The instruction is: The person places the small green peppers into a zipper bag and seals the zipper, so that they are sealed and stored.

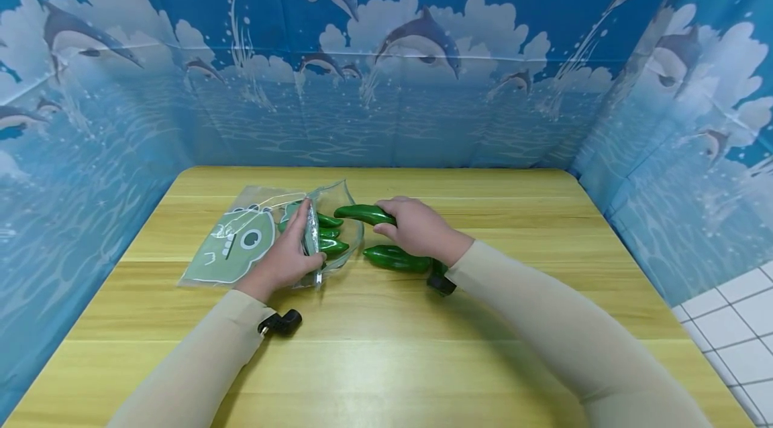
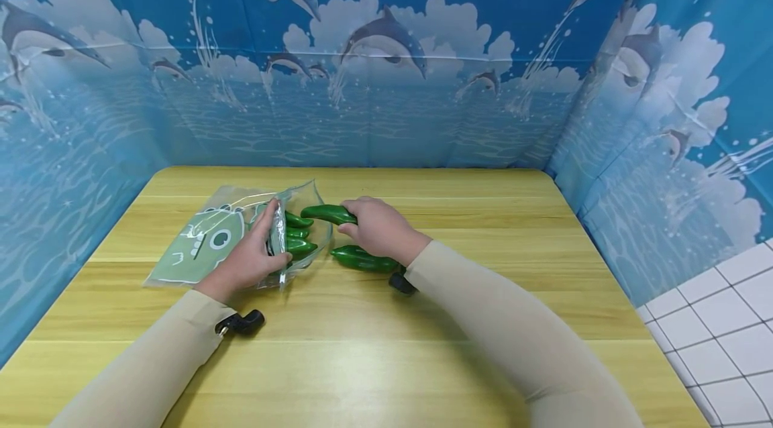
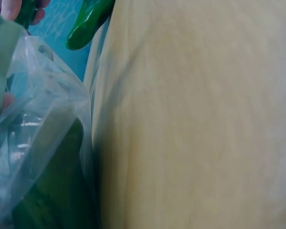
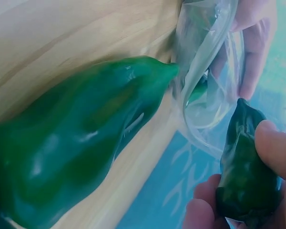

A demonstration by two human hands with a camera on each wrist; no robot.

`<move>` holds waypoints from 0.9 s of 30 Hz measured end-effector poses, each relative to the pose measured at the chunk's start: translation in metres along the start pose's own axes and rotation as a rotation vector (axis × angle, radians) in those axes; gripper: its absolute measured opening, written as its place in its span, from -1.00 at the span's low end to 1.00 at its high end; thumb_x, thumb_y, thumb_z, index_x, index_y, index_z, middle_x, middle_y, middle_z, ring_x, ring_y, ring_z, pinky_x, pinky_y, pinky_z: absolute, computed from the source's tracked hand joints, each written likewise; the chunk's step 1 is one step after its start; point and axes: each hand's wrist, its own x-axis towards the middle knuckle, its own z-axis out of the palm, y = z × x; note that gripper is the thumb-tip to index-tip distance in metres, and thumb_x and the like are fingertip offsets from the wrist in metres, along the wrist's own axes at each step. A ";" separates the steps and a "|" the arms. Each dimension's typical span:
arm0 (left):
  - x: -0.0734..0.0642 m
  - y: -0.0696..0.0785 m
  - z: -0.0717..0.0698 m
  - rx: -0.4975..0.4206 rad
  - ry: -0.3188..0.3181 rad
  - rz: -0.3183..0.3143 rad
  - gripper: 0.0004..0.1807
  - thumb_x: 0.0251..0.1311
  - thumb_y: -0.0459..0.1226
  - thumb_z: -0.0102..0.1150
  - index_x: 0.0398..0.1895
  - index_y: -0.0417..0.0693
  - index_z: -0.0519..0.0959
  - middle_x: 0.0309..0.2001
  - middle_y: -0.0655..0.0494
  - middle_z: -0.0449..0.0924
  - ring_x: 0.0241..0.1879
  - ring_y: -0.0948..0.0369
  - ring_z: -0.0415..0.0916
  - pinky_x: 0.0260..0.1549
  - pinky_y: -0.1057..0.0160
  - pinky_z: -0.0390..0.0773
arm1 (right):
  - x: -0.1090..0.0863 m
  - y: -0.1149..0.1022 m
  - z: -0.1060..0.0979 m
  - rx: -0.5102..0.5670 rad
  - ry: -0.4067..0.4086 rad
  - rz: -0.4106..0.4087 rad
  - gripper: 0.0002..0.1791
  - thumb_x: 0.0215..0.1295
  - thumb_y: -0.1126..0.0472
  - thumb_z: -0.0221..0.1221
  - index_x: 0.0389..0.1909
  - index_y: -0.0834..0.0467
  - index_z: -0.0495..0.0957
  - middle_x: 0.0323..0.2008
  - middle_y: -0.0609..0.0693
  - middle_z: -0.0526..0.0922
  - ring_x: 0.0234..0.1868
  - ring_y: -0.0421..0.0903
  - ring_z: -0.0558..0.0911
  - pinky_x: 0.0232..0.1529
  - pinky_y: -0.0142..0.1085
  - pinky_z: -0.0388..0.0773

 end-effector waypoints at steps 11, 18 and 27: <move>0.000 0.000 -0.001 0.015 -0.001 0.001 0.26 0.24 -0.23 0.30 0.74 0.18 -0.44 0.74 -0.02 -0.47 0.69 -0.24 -0.27 0.47 -0.44 0.19 | 0.016 -0.010 0.012 -0.069 -0.037 0.014 -0.35 0.57 -0.05 0.16 0.54 0.18 0.39 0.33 0.14 0.61 0.16 0.04 0.68 0.10 -0.07 0.65; 0.001 0.000 0.000 0.016 -0.005 0.002 0.25 0.25 -0.23 0.29 0.74 0.17 -0.44 0.74 -0.05 -0.47 0.69 -0.26 -0.27 0.45 -0.45 0.21 | 0.022 -0.013 0.017 -0.115 -0.060 0.024 -0.33 0.58 -0.05 0.16 0.54 0.22 0.37 0.36 0.17 0.59 0.29 0.09 0.63 0.27 -0.02 0.61; 0.001 0.001 -0.001 0.027 -0.006 -0.015 0.26 0.25 -0.21 0.29 0.74 0.22 -0.45 0.75 -0.04 -0.47 0.69 -0.26 -0.26 0.44 -0.46 0.22 | 0.031 -0.016 0.025 -0.190 -0.067 -0.009 -0.40 0.58 -0.05 0.15 0.46 0.21 0.47 0.11 0.09 0.70 0.03 -0.03 0.69 0.04 -0.13 0.69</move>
